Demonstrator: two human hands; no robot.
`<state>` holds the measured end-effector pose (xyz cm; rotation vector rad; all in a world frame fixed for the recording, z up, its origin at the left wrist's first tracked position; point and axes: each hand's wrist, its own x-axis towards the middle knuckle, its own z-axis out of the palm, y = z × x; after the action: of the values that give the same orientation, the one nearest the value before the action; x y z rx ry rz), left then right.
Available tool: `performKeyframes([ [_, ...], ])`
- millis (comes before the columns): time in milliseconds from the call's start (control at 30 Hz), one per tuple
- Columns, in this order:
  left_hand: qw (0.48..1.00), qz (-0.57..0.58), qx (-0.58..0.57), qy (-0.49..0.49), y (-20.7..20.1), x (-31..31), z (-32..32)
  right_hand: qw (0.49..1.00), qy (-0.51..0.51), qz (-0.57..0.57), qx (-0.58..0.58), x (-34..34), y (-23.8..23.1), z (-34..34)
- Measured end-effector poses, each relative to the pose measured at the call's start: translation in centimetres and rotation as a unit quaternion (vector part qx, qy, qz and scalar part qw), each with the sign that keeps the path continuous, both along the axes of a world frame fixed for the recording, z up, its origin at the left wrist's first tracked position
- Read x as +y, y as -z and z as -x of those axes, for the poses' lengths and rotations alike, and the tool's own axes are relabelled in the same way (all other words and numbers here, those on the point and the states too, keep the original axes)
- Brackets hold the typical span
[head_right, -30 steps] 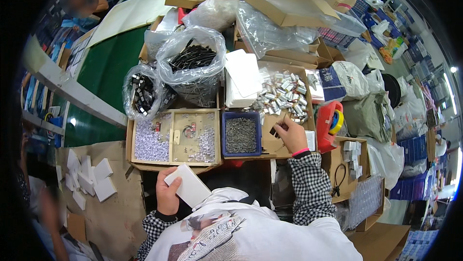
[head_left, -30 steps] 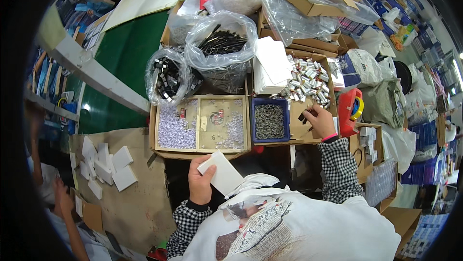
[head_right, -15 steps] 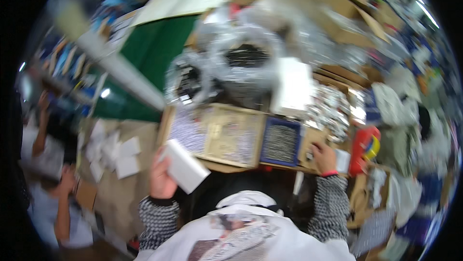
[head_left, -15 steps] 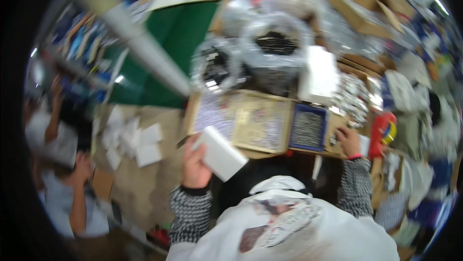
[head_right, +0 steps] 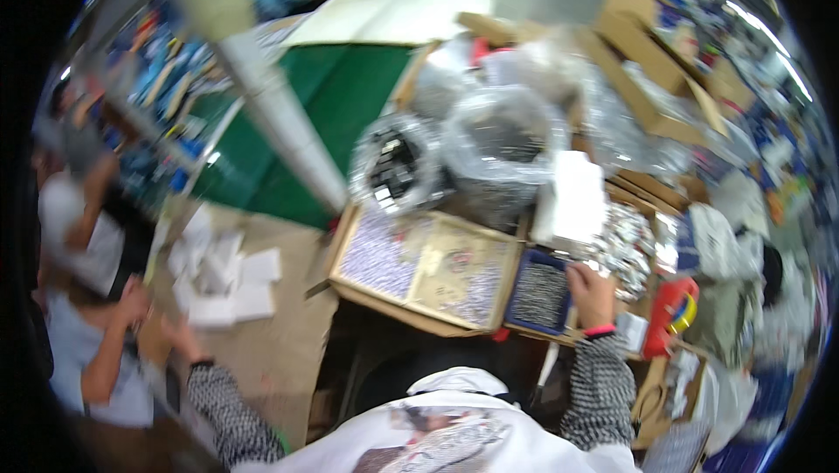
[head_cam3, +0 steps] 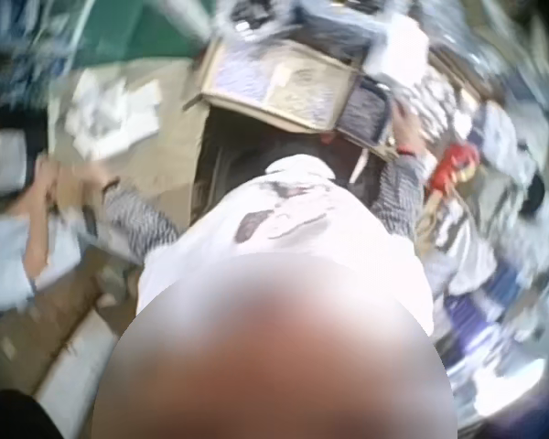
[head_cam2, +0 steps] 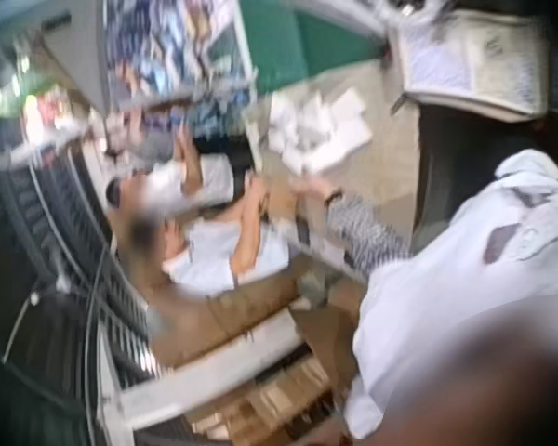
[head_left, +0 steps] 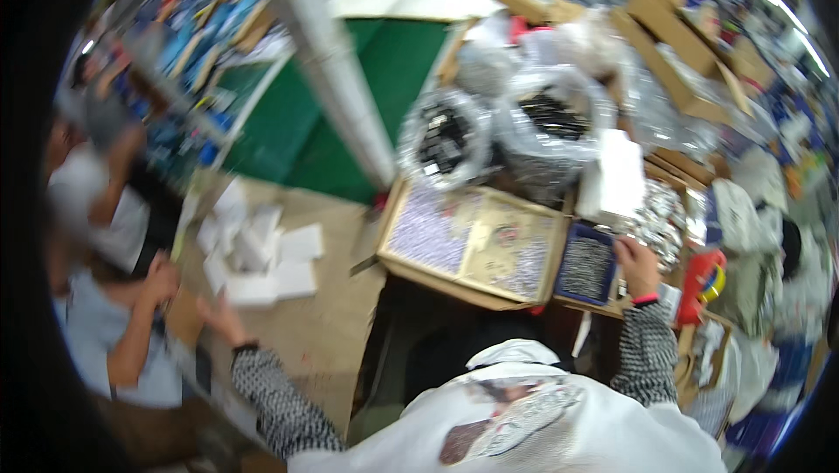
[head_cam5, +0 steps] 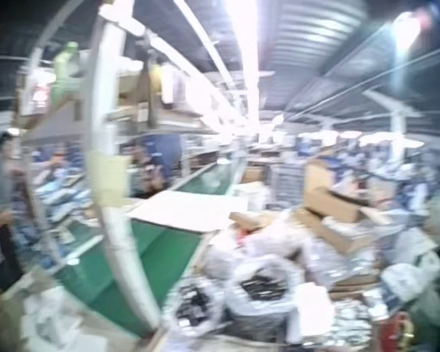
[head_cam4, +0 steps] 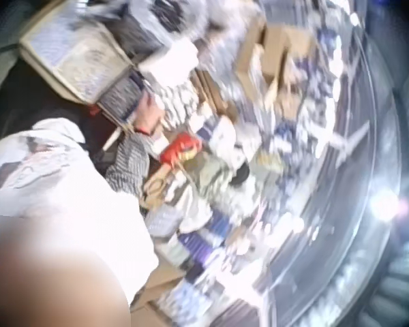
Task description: The person repeatedly picks small components from trays and places them into white rectangular boxes, then closes the boxes. The workspace contains multiple trays of parts, plastic bags, and cardboard boxes. The person handles components one at a time and stacks completed boxes on the table.
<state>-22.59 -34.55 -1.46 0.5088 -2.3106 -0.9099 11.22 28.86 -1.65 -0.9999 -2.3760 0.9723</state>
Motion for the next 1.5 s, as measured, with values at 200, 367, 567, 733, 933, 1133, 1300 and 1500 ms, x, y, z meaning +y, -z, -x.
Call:
performKeyframes([
  [200,0.953,-0.275,-0.028,0.120,3.1,4.5,-2.4,0.996,0.023,-0.057,0.061,-2.1,-3.3,5.3],
  [367,0.894,-0.374,-0.105,0.224,2.4,11.9,-5.5,0.977,0.148,-0.150,-0.043,3.7,-4.6,8.2],
  [567,0.850,-0.389,-0.173,0.310,1.4,15.6,-8.0,0.973,0.151,-0.068,-0.164,10.8,-1.7,7.7],
  [733,0.825,-0.406,-0.166,0.355,0.5,17.6,-9.5,0.981,0.190,-0.040,-0.005,13.5,-0.1,4.5],
  [933,0.684,-0.478,-0.210,0.510,-2.0,24.6,-12.4,0.938,0.204,0.119,0.255,4.3,-1.9,1.3],
  [1133,0.385,-0.503,-0.289,0.717,-4.1,33.6,-15.8,0.863,-0.030,0.452,0.224,-9.1,-5.1,3.0],
  [1300,0.291,-0.507,-0.349,0.732,-5.5,36.8,-17.3,0.814,-0.115,0.538,0.187,-11.5,-7.4,3.0],
  [1500,0.455,-0.267,-0.281,0.802,-6.0,39.1,-18.2,0.931,-0.114,0.320,0.130,-10.1,-8.0,2.1],
])
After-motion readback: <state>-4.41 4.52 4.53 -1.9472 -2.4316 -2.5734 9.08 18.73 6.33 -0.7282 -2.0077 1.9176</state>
